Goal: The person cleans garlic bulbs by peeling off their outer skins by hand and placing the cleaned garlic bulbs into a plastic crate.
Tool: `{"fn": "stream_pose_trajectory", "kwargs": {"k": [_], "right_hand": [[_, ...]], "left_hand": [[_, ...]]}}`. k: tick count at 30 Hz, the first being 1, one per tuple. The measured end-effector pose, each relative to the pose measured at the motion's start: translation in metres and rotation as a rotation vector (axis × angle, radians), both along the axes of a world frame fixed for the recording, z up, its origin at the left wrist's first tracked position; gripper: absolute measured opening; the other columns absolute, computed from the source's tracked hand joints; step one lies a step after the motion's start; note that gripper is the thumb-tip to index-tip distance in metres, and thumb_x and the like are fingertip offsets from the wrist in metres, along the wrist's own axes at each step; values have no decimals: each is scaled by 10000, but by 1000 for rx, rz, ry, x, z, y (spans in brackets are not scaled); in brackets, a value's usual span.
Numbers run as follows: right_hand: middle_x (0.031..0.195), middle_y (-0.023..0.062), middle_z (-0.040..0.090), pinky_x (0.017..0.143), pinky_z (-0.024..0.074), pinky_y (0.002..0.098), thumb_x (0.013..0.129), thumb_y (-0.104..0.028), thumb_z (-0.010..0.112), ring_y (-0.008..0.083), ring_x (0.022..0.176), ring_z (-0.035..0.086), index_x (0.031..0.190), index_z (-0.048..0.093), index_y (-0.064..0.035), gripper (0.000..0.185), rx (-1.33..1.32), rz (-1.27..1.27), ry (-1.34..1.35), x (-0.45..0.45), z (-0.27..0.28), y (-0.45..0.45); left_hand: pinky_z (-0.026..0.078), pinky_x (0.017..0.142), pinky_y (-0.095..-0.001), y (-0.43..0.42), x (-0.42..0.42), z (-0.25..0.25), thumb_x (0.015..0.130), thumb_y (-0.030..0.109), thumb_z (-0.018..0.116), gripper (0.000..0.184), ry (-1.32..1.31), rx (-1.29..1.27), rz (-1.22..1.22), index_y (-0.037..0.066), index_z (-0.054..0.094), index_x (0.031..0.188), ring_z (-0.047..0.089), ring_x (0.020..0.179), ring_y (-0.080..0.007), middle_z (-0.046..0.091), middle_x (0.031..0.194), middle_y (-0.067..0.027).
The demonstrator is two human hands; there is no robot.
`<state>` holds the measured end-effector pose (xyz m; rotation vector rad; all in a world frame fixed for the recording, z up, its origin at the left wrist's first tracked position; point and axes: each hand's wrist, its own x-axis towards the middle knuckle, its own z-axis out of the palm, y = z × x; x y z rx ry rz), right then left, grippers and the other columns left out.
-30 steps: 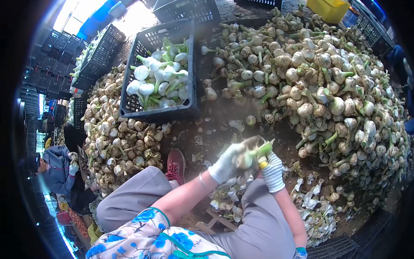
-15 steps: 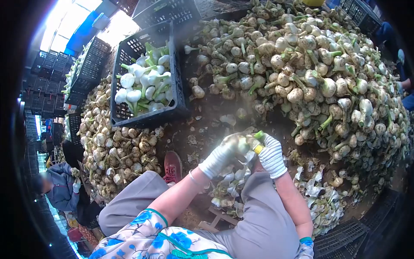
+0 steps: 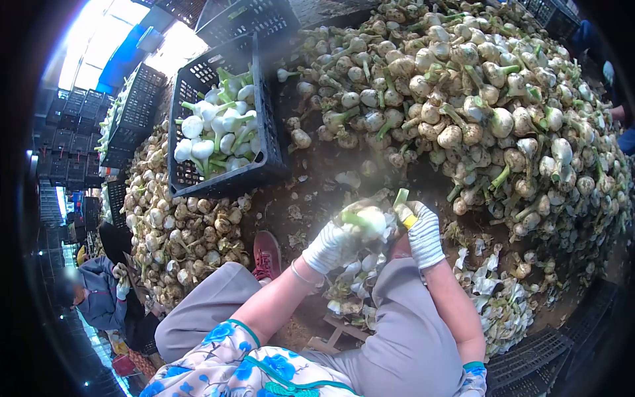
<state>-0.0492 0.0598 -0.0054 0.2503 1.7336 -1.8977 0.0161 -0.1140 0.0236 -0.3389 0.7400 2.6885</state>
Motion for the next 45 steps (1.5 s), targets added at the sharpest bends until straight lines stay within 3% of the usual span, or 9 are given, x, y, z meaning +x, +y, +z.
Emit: {"fn": "stream_pose_trajectory", "kwargs": {"k": [3,7,11,14,21,28,31,36,45], "right_hand": [[775,19,590,610,417,225,832,-171,593,82,670,500,905,601,15,201,-12,-122,26,-4,5,3],[785,172,608,626,456,308,811,-128,585,216,669,567,902,603,5,162,798,21,758,-10,-37,14],[949,97,596,739,464,285,816,-110,564,153,830,559,1150,515,-26,348,115,90,269,-8,-10,17],[942,95,614,767,456,261,792,-250,632,134,854,566,1060,568,13,381,155,336,245,1,38,2],[840,74,631,687,464,254,800,-274,634,90,750,544,960,599,31,346,-27,210,33,1,21,3],[700,151,603,592,476,306,789,-140,612,205,606,586,846,574,3,159,535,359,604,14,34,-6],[680,131,600,575,462,293,813,-111,566,183,606,577,826,571,4,115,484,279,447,5,8,1],[960,79,584,773,440,249,833,-176,584,126,857,538,1024,531,19,278,-233,49,2,8,22,-1],[854,57,599,696,445,233,806,-134,619,95,774,534,953,552,22,225,4,167,5,16,25,-15]], "left_hand": [[523,692,-337,-5,-8,4,732,157,667,621,-54,20,63,55,356,1260,586,842,-198,532,1085,-88],[518,689,-315,-1,-1,-8,717,100,642,625,-62,61,-41,64,357,1272,574,856,-180,516,1091,-71],[509,664,-266,-7,1,-13,754,123,612,586,-94,32,-29,70,352,1277,547,887,-131,514,1084,-58],[492,649,-234,0,-2,-21,784,160,596,533,-117,-143,-39,77,370,1259,553,838,-106,519,1063,-48],[518,724,-305,-6,1,-27,753,268,667,548,-135,-108,-70,52,426,1195,556,941,-173,529,1075,-70],[465,831,-293,-1,5,-5,736,88,668,566,-90,-350,-72,40,409,1237,536,971,-137,523,1127,-48],[435,869,-278,-9,8,-1,709,87,691,615,-46,-311,-253,38,413,1256,513,1022,-123,502,1191,-62],[374,930,-275,-21,-6,-5,722,116,602,698,-65,-261,-284,63,283,1340,475,1053,-136,477,1180,-39],[435,838,-271,-21,-9,-7,819,128,580,400,3,-463,-89,83,453,1196,509,974,-107,532,1090,-37]]}}
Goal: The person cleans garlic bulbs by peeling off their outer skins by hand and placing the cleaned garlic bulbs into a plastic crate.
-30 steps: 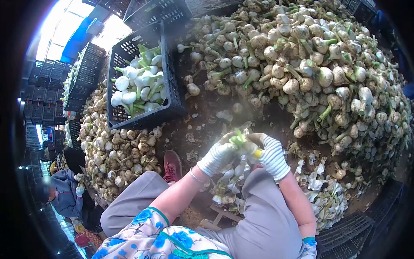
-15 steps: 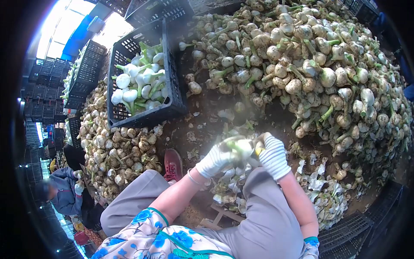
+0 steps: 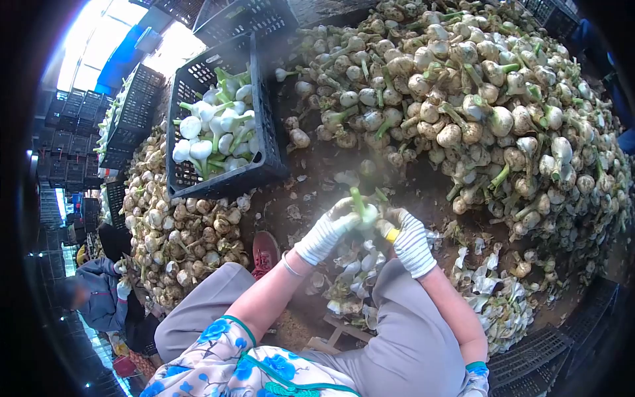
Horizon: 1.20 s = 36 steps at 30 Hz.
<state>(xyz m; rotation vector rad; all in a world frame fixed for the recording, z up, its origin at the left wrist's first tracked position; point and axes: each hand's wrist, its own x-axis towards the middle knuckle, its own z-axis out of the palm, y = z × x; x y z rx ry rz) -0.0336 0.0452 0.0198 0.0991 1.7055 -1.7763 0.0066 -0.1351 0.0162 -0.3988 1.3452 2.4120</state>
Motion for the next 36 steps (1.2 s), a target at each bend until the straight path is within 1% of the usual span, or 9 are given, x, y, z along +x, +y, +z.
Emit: {"fn": "stream_pose_trajectory", "kwargs": {"k": [7,10,11,17,21,25,27,32,36], "right_hand": [[790,121,607,636,462,281,816,-117,565,153,710,555,917,559,22,172,491,6,257,-11,-84,24],[827,131,616,665,468,284,788,-192,617,175,737,577,960,554,30,288,282,26,226,-3,-11,6],[828,144,615,679,471,288,750,-269,663,189,752,592,970,552,28,386,338,110,501,3,-1,2],[726,173,593,567,447,386,770,-175,592,345,627,559,805,550,0,183,444,233,847,3,3,-7],[666,189,577,555,439,375,807,-162,562,343,620,556,790,548,-11,153,719,96,609,-22,-51,20],[665,183,579,566,438,349,824,-219,572,266,609,576,895,584,-12,220,492,48,393,-6,-71,35],[782,60,613,659,467,268,835,-113,556,113,715,562,967,580,21,190,380,164,304,-11,-46,29],[1113,107,531,807,445,259,771,-46,602,145,951,525,1277,366,-28,558,-62,103,236,-8,1,3],[1014,94,558,747,468,276,689,40,605,182,872,561,1152,503,-55,483,56,257,626,-15,14,-9]], "left_hand": [[433,838,-253,15,4,2,837,103,561,279,-42,4,184,38,537,1107,524,953,-92,566,1042,-14],[425,863,-257,15,2,13,835,80,555,288,-56,54,223,40,529,1119,518,976,-99,550,1083,-30],[427,861,-256,18,0,9,830,72,560,292,-31,-12,237,41,528,1118,519,973,-101,551,1078,-32],[467,783,-250,27,3,14,794,45,597,290,-53,-87,337,21,542,1078,560,854,-103,573,1016,-47],[476,808,-291,18,8,6,789,156,642,304,-35,63,287,33,547,1050,547,938,-161,521,1160,-82],[477,794,-287,10,3,-11,813,180,620,379,-53,131,321,30,488,1135,554,901,-157,545,1027,-67],[442,863,-292,10,1,-7,839,94,537,368,-127,240,342,13,465,1191,548,958,-169,529,1114,-80],[458,867,-331,9,-2,2,858,94,491,386,-133,375,374,24,418,1231,559,963,-201,529,1117,-125],[469,852,-350,9,-1,-2,863,119,490,381,-166,530,292,25,421,1226,562,964,-212,535,1110,-132]]}}
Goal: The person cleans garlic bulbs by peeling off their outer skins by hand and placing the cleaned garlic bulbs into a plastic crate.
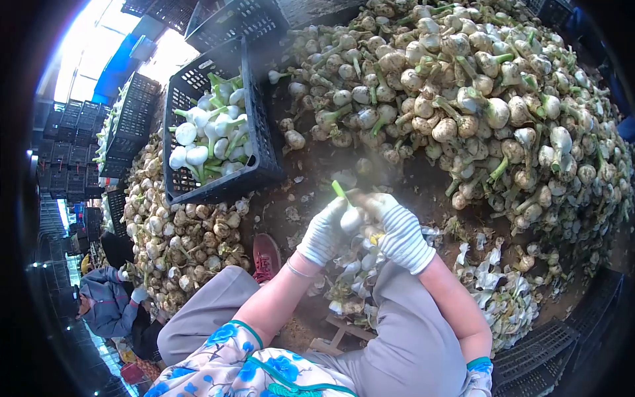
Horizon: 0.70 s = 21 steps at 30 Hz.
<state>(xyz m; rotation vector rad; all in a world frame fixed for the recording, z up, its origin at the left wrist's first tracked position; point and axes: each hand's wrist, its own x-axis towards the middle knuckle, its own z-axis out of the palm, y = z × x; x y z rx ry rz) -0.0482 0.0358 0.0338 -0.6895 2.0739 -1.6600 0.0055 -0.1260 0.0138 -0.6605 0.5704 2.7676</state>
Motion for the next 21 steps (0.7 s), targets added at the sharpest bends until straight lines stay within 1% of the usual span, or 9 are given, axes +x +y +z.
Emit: {"fn": "stream_pose_trajectory", "kwargs": {"k": [4,8,9,12,13,16,18,20,21], "right_hand": [[785,108,566,633,465,327,639,27,613,262,728,567,891,602,-67,270,158,79,391,10,-14,-1],[749,141,572,582,454,366,748,-186,603,296,679,574,819,581,-47,156,188,372,244,45,-47,14],[762,140,580,590,460,351,764,-247,611,287,676,580,801,581,-41,212,356,297,269,35,-28,12],[752,119,573,601,466,336,706,-188,683,264,653,573,877,568,-50,248,90,-30,153,13,1,12],[739,115,563,601,471,336,665,-98,691,268,646,570,882,561,-52,257,30,-96,356,6,9,5],[732,121,555,603,477,346,641,-65,675,286,647,568,861,563,-50,247,146,-144,415,11,-13,-8],[750,179,573,598,473,373,691,-162,642,324,675,577,841,582,-39,204,384,133,311,23,-29,1],[757,187,584,621,466,383,747,-230,607,330,691,583,799,593,-26,211,469,602,40,32,-20,-1],[764,180,590,640,463,387,764,-237,592,330,701,584,800,598,-26,213,468,596,-88,40,-27,4]], "left_hand": [[470,830,-335,0,-3,-7,831,196,586,293,-79,-190,-17,17,536,1056,544,968,-200,546,1089,-121],[474,842,-336,-7,-13,2,840,240,575,346,4,-197,25,2,524,1086,553,985,-206,548,1105,-127],[479,835,-338,-9,-15,3,841,259,572,373,37,-241,-32,-2,516,1101,564,963,-210,548,1102,-131],[497,788,-338,-8,-14,0,837,314,569,440,59,-280,-118,-2,499,1134,585,913,-216,548,1094,-138],[500,770,-341,-5,-14,2,837,317,568,437,36,-260,-89,0,501,1130,587,904,-216,549,1089,-136],[502,738,-347,3,-13,0,838,311,568,390,-55,-155,-22,13,521,1085,586,886,-222,557,1069,-134],[481,830,-386,3,-17,-5,894,266,469,270,-64,-8,120,24,551,983,572,941,-241,549,1099,-154],[496,798,-410,3,-18,-13,897,275,460,246,-95,41,187,50,552,935,587,908,-270,569,1074,-157],[503,784,-410,0,-17,-11,895,282,462,245,-92,85,164,59,552,937,594,891,-270,585,1042,-149]]}}
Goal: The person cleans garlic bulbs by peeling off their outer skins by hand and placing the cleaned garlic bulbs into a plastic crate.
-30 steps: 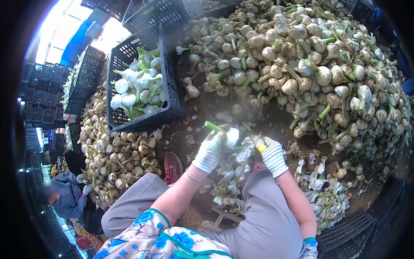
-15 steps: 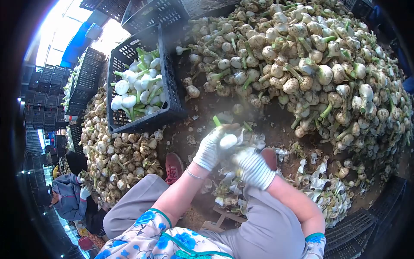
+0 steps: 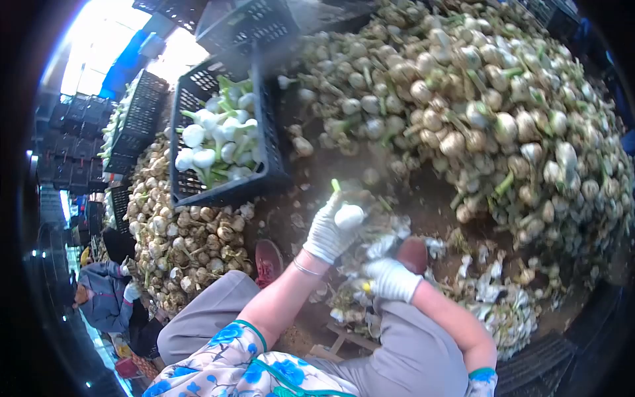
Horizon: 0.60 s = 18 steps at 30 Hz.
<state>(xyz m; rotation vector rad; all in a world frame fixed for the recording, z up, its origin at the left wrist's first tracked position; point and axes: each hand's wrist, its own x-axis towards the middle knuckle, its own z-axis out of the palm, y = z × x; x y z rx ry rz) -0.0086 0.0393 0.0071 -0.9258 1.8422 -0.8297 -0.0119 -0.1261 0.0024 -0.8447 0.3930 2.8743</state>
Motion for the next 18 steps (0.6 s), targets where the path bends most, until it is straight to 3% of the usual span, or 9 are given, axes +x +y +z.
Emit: {"fn": "stream_pose_trajectory", "kwargs": {"k": [3,7,9,10,11,13,14,15,18], "right_hand": [[788,163,606,689,460,388,787,-223,557,319,743,592,854,620,-51,195,-175,-192,92,-5,-15,20],[878,185,620,726,479,363,774,-203,574,308,812,605,984,618,-61,257,155,-356,148,-26,-9,33],[900,184,627,732,483,344,776,-223,596,287,820,617,1005,608,-39,294,86,-466,14,-24,-34,42],[906,177,631,740,482,336,778,-230,605,280,829,619,1011,605,-29,308,100,-527,-86,-24,-33,39],[913,170,634,748,481,329,780,-237,615,273,838,621,1018,602,-19,322,119,-591,-192,-23,-31,37],[907,163,637,746,479,319,781,-236,624,270,826,620,1008,602,-7,323,52,-485,34,-23,-30,35],[894,165,637,736,482,319,785,-236,619,269,813,623,999,605,-9,313,17,-505,49,-23,-29,34],[881,167,638,726,484,319,789,-236,615,267,800,625,991,609,-11,303,-17,-526,64,-23,-29,33],[853,170,637,708,487,325,781,-222,610,269,780,628,966,616,-13,280,165,-552,-67,-29,-40,36]], "left_hand": [[497,758,-487,-8,-3,-22,874,287,493,286,-10,46,50,52,527,1033,589,858,-291,585,999,-126],[518,730,-465,-11,-4,-40,889,356,450,324,-332,44,57,68,522,1017,601,822,-272,601,898,-104],[525,598,-406,-37,-50,12,876,451,422,364,-252,-85,130,91,476,889,557,650,-206,523,741,-52],[493,570,-342,-78,-83,13,887,447,403,377,169,47,88,76,461,857,529,627,-179,506,722,-44],[442,546,-301,-92,-120,89,904,465,346,412,185,-294,222,73,465,856,479,587,-154,475,691,-31],[473,709,-389,-155,-174,153,912,511,232,540,302,-527,229,28,458,994,542,794,-236,529,852,-102],[417,891,-521,-172,-195,180,867,532,374,659,77,-456,407,-70,344,1134,436,1090,-403,338,1231,-283],[423,885,-525,-181,-204,189,868,489,414,618,140,-588,396,-46,304,1155,403,1115,-386,223,1294,-251],[458,834,-437,-151,-183,160,831,375,547,495,151,-989,194,2,412,1127,499,976,-292,459,1059,-147]]}}
